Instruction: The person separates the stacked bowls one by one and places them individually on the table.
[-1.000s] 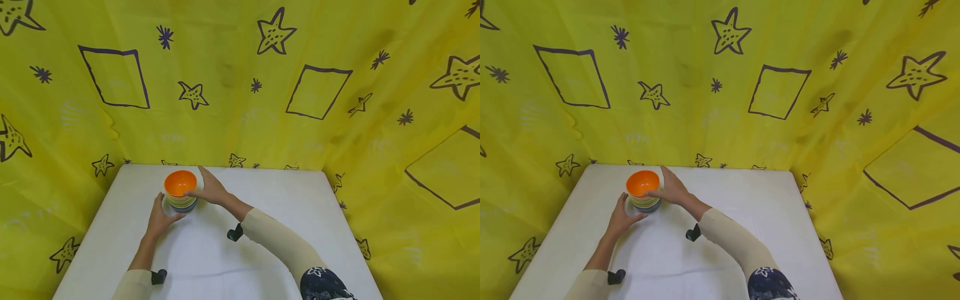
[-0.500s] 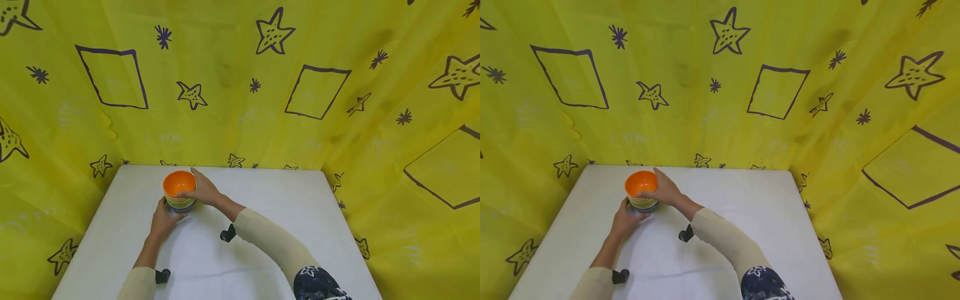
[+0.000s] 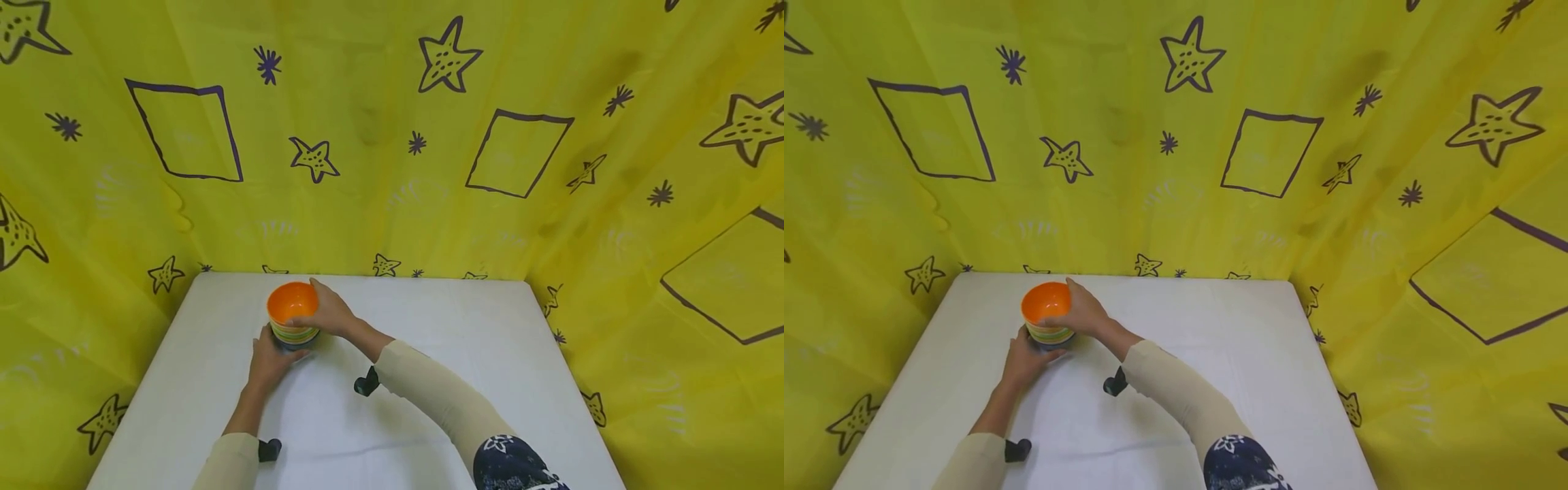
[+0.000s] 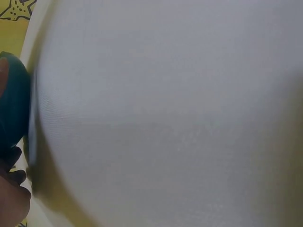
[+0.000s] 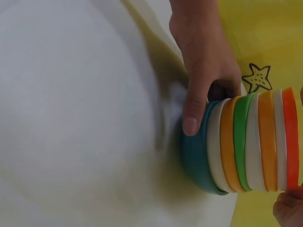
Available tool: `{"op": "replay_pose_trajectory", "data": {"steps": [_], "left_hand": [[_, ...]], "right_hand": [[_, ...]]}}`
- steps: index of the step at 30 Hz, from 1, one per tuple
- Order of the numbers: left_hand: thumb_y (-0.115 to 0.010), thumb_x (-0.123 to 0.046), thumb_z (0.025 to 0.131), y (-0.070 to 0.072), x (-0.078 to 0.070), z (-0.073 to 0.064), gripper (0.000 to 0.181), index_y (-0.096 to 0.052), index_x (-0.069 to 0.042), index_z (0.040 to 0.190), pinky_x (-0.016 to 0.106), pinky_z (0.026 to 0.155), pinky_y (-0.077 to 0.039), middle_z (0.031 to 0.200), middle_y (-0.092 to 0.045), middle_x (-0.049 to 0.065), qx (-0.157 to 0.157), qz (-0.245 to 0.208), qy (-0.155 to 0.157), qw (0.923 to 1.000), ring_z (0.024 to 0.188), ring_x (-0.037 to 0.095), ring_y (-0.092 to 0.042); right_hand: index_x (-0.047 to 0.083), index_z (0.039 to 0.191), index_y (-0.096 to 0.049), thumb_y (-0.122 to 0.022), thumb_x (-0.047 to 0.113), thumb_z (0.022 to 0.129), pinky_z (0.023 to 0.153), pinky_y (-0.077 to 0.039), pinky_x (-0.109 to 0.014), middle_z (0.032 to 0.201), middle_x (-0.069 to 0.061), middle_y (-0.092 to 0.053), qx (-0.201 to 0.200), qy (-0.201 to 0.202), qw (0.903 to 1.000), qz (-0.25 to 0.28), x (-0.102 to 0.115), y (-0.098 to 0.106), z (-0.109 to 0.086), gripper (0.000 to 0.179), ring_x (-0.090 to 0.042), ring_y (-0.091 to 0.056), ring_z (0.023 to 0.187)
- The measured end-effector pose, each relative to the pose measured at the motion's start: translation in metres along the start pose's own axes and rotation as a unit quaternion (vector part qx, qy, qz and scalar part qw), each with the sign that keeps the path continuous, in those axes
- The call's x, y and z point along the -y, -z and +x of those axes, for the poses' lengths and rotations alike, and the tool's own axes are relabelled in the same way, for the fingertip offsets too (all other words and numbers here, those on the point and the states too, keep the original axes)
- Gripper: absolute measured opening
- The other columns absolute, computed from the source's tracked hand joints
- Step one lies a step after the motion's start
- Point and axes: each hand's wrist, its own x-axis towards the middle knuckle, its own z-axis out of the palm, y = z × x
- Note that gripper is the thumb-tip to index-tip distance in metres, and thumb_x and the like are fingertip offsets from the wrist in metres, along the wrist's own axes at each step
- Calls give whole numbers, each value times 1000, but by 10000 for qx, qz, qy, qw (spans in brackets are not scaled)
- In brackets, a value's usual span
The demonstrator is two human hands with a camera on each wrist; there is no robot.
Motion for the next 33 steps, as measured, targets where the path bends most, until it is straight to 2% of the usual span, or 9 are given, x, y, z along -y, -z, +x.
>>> {"op": "replay_pose_trajectory", "data": {"steps": [4,8,11,16,22,28,33], "left_hand": [[-95,-31,80,2,-2,4,112,-25,4,160,61,127,2,157,-40,30,2,-8,-43,10000,151,47,-31],[-96,-30,79,2,-1,6,108,-29,3,157,60,126,-18,151,-46,28,-22,-273,-24,9996,142,45,-42],[-97,-26,77,0,0,7,106,-31,2,155,60,119,-33,145,-50,26,-84,-481,-93,9988,133,44,-48],[-98,-25,75,-2,3,9,107,-31,2,155,60,117,-35,145,-51,25,-148,-538,-153,9983,131,43,-49],[-98,-26,75,-1,3,13,103,-34,0,152,57,118,-37,143,-52,23,-101,-638,-65,9979,131,41,-51],[-98,-25,76,1,2,15,105,-32,-1,154,57,120,-34,146,-50,23,-16,-580,-17,9983,134,41,-48],[-98,-24,76,2,1,17,104,-32,0,153,57,120,-35,145,-50,24,70,-557,14,9984,133,42,-49]], "right_hand": [[4,166,-24,-84,48,86,108,-52,-41,159,-13,-47,-1,-32,10000,40,-3,-2,3,111,-26,-56,135],[2,165,-26,-85,48,85,107,-52,-39,157,-13,-50,8,6,10000,-12,-4,-2,4,109,-25,-57,133],[2,164,-29,-86,46,84,105,-53,-36,153,-11,-53,35,100,9999,-70,-4,-1,5,108,-23,-59,130],[2,160,-37,-91,40,80,99,-55,-31,143,-8,-61,88,312,9993,-205,-6,0,7,104,-17,-63,121],[9,147,-50,-94,36,78,93,-55,-26,131,-1,-65,70,511,9987,-47,-8,-1,8,87,-11,-64,112],[9,146,-50,-93,36,78,93,-55,-26,131,-1,-64,38,540,9985,44,-7,0,9,84,-11,-63,112],[9,147,-51,-91,40,80,91,-56,-26,130,-1,-65,17,410,9991,43,-9,1,9,84,-11,-64,110]]}}
